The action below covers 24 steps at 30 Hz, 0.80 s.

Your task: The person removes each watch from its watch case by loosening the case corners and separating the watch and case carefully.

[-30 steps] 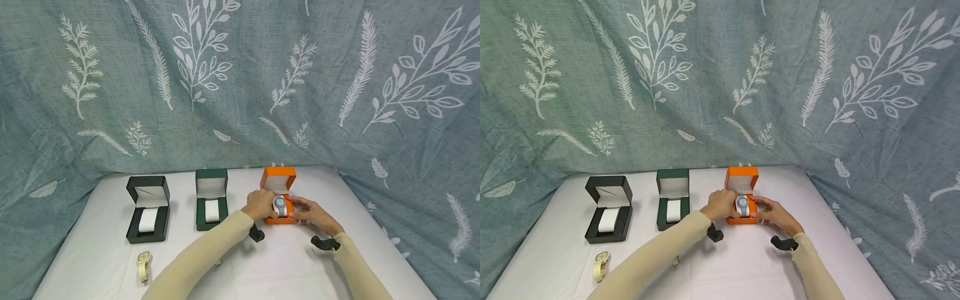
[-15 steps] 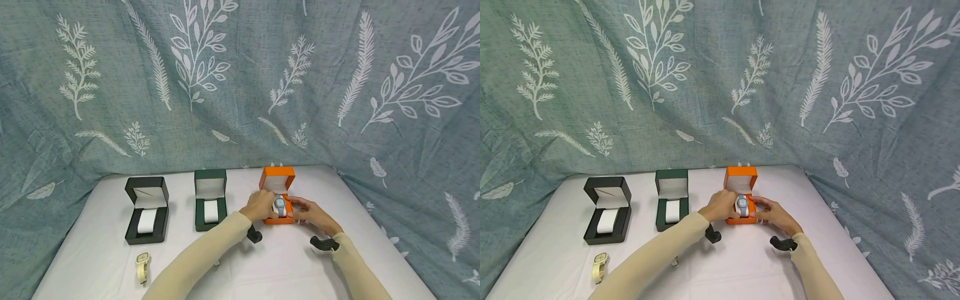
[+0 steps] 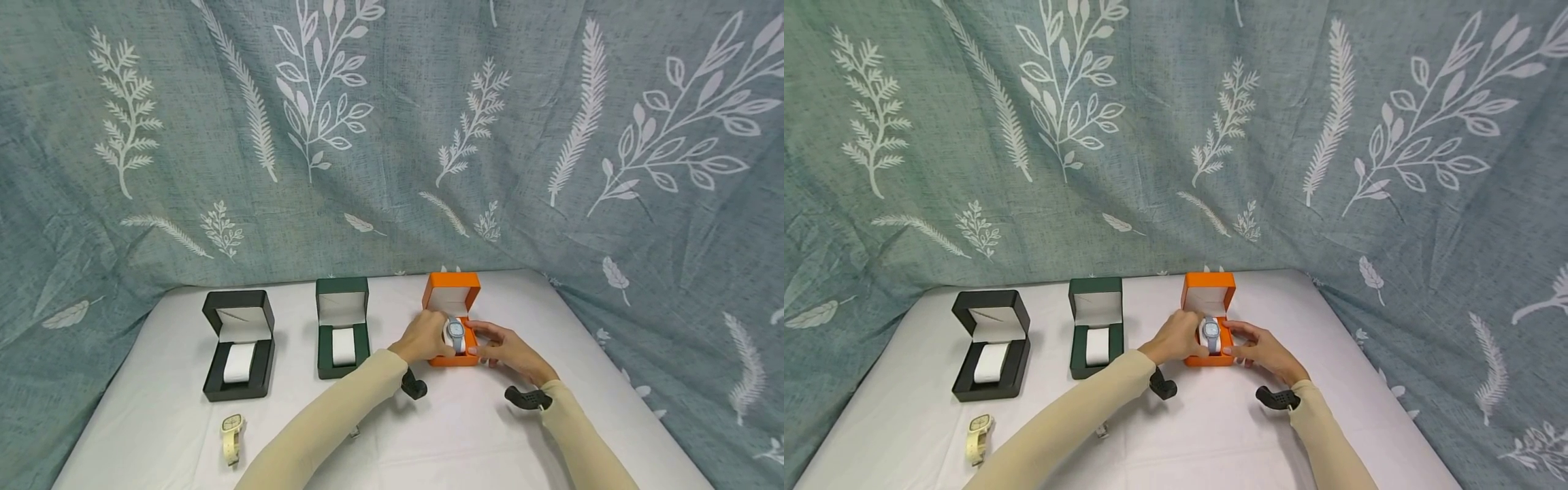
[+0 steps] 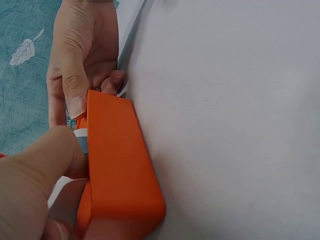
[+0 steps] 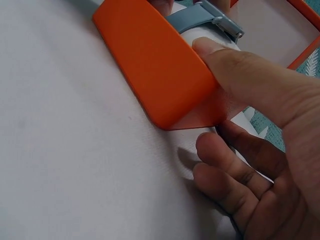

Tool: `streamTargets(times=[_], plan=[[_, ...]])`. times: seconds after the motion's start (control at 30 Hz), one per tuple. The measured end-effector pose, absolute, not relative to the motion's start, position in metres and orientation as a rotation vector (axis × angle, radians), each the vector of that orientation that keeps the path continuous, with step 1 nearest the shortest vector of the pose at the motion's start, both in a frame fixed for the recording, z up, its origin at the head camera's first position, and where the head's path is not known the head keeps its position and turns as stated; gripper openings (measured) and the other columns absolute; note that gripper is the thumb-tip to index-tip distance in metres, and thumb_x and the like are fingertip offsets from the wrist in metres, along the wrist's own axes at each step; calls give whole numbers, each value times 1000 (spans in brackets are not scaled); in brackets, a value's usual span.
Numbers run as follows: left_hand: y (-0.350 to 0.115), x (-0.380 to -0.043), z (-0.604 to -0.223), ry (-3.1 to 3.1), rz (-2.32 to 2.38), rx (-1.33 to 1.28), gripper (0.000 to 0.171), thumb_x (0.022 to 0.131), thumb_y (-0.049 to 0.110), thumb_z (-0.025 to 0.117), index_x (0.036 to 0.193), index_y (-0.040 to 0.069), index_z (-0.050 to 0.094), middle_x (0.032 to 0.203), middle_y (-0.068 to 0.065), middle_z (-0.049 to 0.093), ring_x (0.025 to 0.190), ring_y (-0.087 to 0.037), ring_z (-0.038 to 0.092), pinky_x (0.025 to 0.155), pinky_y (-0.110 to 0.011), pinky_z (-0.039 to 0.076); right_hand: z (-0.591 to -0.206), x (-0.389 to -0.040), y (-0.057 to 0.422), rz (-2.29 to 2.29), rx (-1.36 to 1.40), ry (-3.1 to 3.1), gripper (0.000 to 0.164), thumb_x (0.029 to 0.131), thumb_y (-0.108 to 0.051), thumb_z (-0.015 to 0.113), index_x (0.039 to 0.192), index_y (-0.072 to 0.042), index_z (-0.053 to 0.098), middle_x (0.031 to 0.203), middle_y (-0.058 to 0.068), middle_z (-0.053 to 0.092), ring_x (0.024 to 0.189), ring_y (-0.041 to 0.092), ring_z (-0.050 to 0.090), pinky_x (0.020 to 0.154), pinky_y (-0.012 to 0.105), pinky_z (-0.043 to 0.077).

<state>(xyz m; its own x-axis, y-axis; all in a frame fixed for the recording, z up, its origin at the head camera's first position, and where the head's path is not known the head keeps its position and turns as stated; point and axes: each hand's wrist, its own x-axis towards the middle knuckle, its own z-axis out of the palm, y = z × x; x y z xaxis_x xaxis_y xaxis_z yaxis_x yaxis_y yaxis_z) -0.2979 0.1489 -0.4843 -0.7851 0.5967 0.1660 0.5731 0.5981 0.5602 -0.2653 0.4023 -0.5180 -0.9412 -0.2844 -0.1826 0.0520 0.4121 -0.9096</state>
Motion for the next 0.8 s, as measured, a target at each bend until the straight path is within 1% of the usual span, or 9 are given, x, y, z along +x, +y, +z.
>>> streamTargets(times=[0.1, 0.23, 0.33, 0.47, 0.6, 0.7, 0.8], plan=[[147, -299, -482, 2759, 990, 1006, 31, 77, 22, 91, 91, 8, 67, 73, 5, 60, 62, -8, 55, 57, -20, 45, -517, -265, 402, -1544, -211, 2358, 66, 95, -28, 77, 155, -26, 48, 159, 11, 42, 84, 28, 61, 70, 33, 52], [145, -300, -481, 2757, 998, 997, 30, 78, 23, 90, 88, 8, 66, 69, 3, 58, 58, -9, 52, 54, -21, 42, -517, -264, 401, -1551, -207, 2359, 67, 95, -28, 77, 155, -24, 48, 159, 11, 41, 85, 28, 62, 70, 33, 52], [144, -300, -481, 2756, 994, 995, 31, 79, 25, 90, 90, 8, 66, 69, 2, 57, 58, -9, 51, 54, -21, 42, -518, -263, 401, -1557, -198, 2357, 68, 95, -28, 78, 155, -22, 48, 159, 12, 41, 84, 27, 61, 70, 33, 52], [143, -299, -482, 2767, 1017, 988, 36, 77, 25, 91, 98, 8, 67, 76, 3, 61, 65, -8, 54, 60, -20, 45, -520, -263, 400, -1564, -177, 2355, 68, 94, -28, 78, 155, -23, 49, 158, 12, 42, 84, 28, 62, 70, 33, 53], [141, -299, -481, 2781, 1060, 971, 39, 76, 23, 91, 103, 7, 68, 84, 3, 65, 71, -9, 58, 65, -21, 49, -520, -264, 399, -1531, -169, 2397, 67, 93, -32, 79, 153, -25, 51, 158, 12, 42, 85, 30, 61, 70, 34, 53], [140, -299, -480, 2770, 1093, 973, 41, 76, 22, 91, 107, 6, 69, 89, 2, 67, 74, -8, 60, 67, -21, 50, -520, -266, 399, -1503, -165, 2433, 67, 92, -35, 80, 152, -25, 52, 158, 12, 42, 84, 30, 61, 70, 35, 53], [139, -299, -481, 2755, 1111, 998, 45, 77, 21, 91, 113, 6, 69, 94, 2, 68, 77, -7, 61, 70, -20, 50, -521, -266, 399, -1511, -161, 2420, 67, 92, -34, 80, 152, -25, 51, 158, 12, 42, 84, 30, 61, 70, 35, 53]])
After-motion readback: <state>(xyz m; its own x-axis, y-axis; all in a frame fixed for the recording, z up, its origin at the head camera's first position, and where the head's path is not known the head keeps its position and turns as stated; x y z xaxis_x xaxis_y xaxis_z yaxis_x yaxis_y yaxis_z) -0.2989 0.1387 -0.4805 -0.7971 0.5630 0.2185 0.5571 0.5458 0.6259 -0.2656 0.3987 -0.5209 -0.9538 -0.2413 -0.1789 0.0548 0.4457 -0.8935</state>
